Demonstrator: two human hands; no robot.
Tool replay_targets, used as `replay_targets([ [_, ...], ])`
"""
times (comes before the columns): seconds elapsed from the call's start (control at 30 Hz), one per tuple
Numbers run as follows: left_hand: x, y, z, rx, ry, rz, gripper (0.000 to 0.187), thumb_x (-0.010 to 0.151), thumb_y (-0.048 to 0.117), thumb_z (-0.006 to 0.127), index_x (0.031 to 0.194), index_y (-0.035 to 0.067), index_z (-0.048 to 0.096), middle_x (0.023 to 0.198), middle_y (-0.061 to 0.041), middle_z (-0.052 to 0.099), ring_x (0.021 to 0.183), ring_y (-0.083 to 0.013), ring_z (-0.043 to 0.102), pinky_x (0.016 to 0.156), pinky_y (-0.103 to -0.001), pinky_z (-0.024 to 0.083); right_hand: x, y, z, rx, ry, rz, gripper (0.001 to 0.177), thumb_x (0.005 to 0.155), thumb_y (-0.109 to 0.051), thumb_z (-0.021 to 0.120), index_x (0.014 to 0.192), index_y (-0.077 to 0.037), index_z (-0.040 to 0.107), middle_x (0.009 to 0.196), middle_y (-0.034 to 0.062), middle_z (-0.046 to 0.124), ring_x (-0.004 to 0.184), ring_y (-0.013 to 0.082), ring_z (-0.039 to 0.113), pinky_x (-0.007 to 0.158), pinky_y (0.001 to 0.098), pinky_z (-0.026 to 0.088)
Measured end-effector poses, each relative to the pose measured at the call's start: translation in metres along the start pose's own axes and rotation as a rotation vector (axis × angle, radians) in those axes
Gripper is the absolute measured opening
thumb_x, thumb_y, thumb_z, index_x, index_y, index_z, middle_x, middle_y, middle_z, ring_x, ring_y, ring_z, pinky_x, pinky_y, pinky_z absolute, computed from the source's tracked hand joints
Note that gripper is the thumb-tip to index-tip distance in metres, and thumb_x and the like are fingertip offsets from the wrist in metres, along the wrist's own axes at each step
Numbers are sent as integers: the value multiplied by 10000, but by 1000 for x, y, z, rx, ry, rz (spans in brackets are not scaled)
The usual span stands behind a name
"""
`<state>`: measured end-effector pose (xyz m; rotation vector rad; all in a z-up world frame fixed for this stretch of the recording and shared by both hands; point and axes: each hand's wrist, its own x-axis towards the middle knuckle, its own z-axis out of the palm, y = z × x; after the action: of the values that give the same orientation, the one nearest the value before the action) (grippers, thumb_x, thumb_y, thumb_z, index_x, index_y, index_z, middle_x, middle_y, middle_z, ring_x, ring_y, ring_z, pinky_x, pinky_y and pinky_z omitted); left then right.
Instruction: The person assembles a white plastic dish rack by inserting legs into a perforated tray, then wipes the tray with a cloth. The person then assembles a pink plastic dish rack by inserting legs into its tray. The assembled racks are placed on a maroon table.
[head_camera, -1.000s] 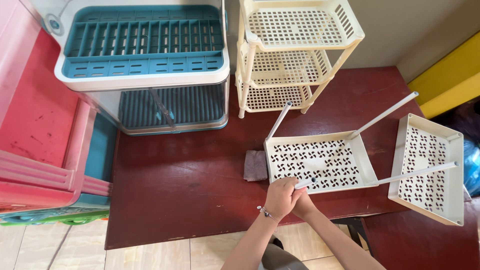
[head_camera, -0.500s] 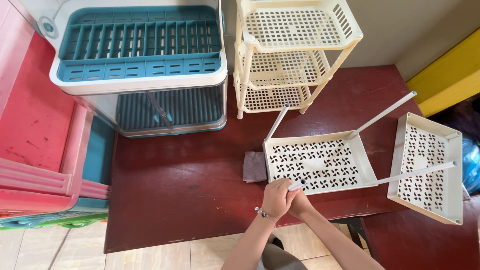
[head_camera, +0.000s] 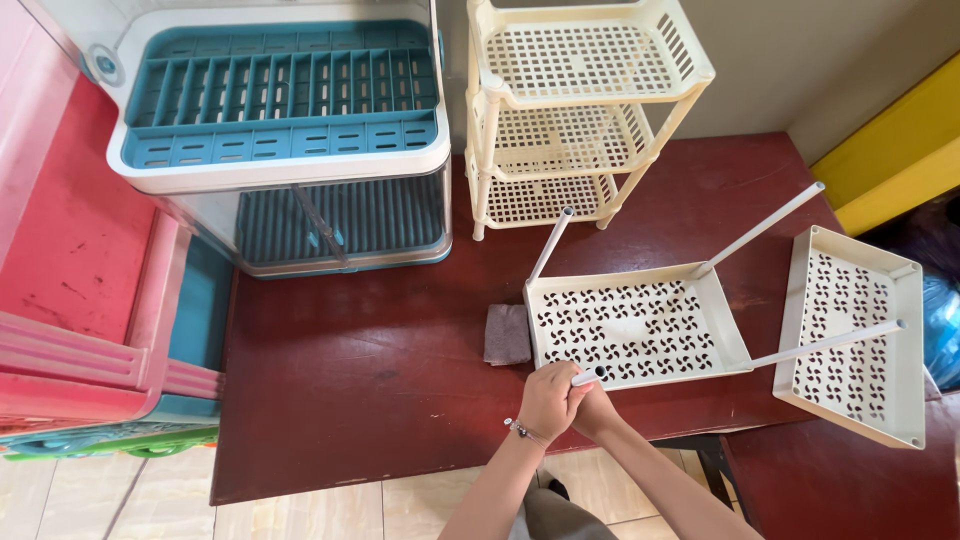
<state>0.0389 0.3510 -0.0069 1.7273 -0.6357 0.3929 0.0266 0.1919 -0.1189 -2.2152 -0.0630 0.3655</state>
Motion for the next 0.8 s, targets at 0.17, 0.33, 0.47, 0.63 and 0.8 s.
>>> replay_targets([
  [0.17, -1, 7, -4, 50, -3, -73, 213, 995, 217, 660, 969, 10, 620, 861, -156, 648, 769, -374, 635, 662, -435, 517, 6, -2, 3, 538, 21, 174, 148, 870, -97, 655, 993, -34, 603, 945, 92, 673, 842, 172, 615, 725, 351, 539],
  [0.33, 9, 30, -14, -97, 29, -128, 251, 939, 200, 700, 1038, -12, 608, 882, -164, 663, 774, -350, 677, 673, -425, 554, -12, -16, -21, 67, -46, 41, 164, 863, -80, 697, 998, -28, 619, 941, 111, 713, 835, 197, 666, 742, 348, 564],
  [0.47, 31, 41, -12, -48, 81, 25, 220, 942, 171, 728, 1025, 2, 615, 926, -152, 681, 834, -358, 663, 725, -434, 535, -16, -35, -22, -42, 65, -174, 199, 888, -62, 650, 1074, -23, 590, 1022, 137, 675, 914, 261, 652, 762, 390, 544],
  [0.63, 35, 29, -15, 69, -48, 107, 210, 923, 181, 758, 955, 29, 617, 909, -114, 703, 854, -334, 682, 753, -431, 541, -11, -26, -15, -103, 123, -272, 256, 890, -79, 650, 1118, -15, 556, 1064, 163, 640, 967, 306, 645, 776, 406, 533],
  [0.8, 34, 19, -5, 15, -6, 142, 217, 920, 172, 749, 949, 15, 601, 951, -117, 712, 892, -337, 694, 768, -421, 554, -11, 2, -7, -275, 115, -272, 314, 899, -99, 648, 1172, -3, 525, 1104, 185, 605, 1021, 317, 612, 818, 428, 507],
])
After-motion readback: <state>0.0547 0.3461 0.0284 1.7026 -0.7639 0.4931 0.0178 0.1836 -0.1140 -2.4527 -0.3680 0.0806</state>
